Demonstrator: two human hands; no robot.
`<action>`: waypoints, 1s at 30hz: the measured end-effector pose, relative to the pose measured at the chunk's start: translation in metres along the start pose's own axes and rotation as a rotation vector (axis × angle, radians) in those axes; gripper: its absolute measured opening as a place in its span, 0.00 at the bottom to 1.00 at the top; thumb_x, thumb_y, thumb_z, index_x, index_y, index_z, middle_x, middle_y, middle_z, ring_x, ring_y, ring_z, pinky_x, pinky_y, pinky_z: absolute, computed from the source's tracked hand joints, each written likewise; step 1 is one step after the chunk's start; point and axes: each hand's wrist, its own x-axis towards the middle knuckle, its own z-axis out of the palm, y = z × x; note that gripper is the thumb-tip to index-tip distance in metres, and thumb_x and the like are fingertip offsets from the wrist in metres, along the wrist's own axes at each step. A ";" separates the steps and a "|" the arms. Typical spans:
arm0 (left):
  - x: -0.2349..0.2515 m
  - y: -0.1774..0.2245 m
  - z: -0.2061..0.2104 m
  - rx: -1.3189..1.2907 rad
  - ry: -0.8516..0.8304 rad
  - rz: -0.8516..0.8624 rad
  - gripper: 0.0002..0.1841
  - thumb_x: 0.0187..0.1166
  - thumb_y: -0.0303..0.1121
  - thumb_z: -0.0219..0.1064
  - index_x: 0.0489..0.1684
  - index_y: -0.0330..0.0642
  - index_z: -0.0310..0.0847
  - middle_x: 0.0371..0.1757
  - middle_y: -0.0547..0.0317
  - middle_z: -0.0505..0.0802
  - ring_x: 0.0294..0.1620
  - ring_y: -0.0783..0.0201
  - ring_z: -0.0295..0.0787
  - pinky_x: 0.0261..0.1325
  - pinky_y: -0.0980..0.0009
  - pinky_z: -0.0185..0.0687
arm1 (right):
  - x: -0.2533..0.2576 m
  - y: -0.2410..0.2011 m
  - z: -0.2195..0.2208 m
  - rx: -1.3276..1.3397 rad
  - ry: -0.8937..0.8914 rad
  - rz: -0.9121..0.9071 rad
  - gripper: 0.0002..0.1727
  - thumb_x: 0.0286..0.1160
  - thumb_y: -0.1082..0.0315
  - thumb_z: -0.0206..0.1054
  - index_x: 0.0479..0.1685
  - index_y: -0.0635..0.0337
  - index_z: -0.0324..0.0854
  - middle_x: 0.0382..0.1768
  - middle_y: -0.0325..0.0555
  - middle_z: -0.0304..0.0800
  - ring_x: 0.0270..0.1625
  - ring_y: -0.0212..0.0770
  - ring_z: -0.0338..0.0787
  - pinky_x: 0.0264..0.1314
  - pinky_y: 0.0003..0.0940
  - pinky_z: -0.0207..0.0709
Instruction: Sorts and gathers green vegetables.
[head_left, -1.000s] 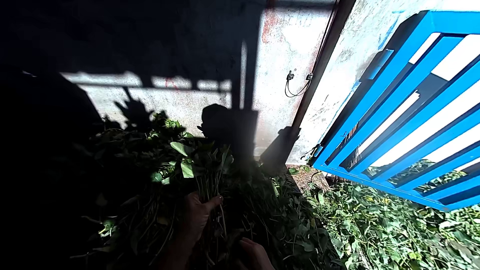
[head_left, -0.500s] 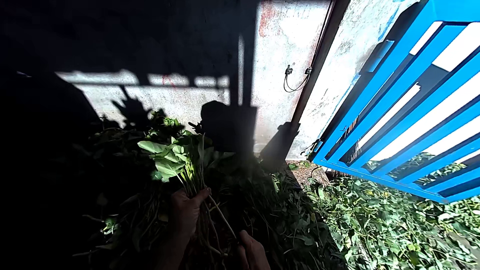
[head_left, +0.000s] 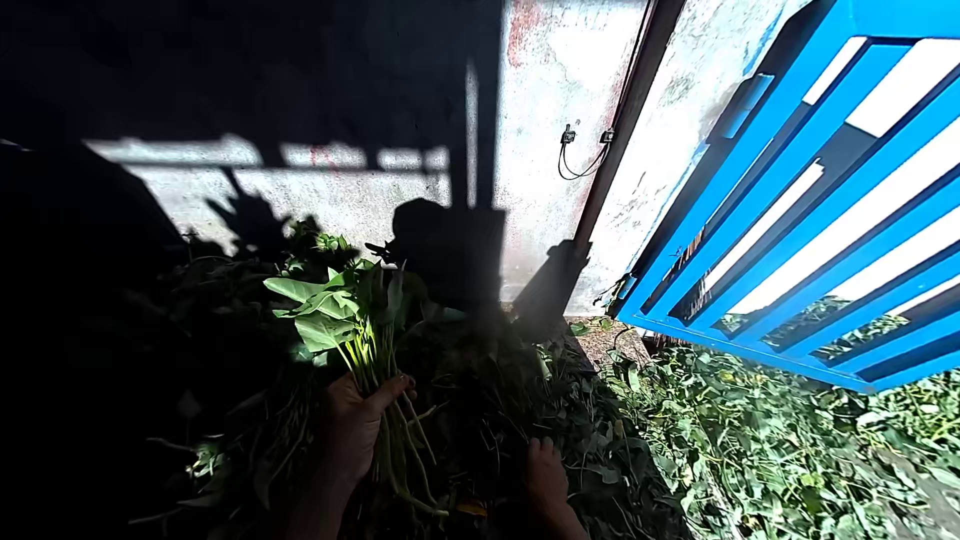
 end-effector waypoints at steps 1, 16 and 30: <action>0.000 0.000 0.000 -0.007 -0.011 0.013 0.08 0.71 0.14 0.72 0.46 0.24 0.83 0.34 0.37 0.95 0.31 0.47 0.96 0.38 0.59 0.96 | 0.008 0.007 0.006 -0.010 0.083 0.002 0.26 0.76 0.73 0.62 0.75 0.65 0.75 0.77 0.66 0.73 0.76 0.64 0.79 0.68 0.55 0.82; -0.001 0.005 0.004 -0.051 -0.066 -0.040 0.09 0.71 0.14 0.71 0.47 0.24 0.81 0.34 0.38 0.94 0.31 0.48 0.96 0.40 0.59 0.96 | 0.028 0.013 -0.015 0.445 -0.283 -0.052 0.22 0.69 0.52 0.73 0.55 0.58 0.87 0.53 0.56 0.92 0.58 0.55 0.90 0.63 0.62 0.81; -0.003 -0.004 0.012 -0.136 0.023 -0.187 0.09 0.72 0.13 0.71 0.47 0.24 0.81 0.33 0.38 0.94 0.28 0.50 0.94 0.34 0.60 0.94 | -0.076 -0.009 -0.061 1.520 -0.107 -0.154 0.11 0.75 0.73 0.72 0.52 0.70 0.88 0.36 0.53 0.94 0.33 0.40 0.91 0.37 0.37 0.88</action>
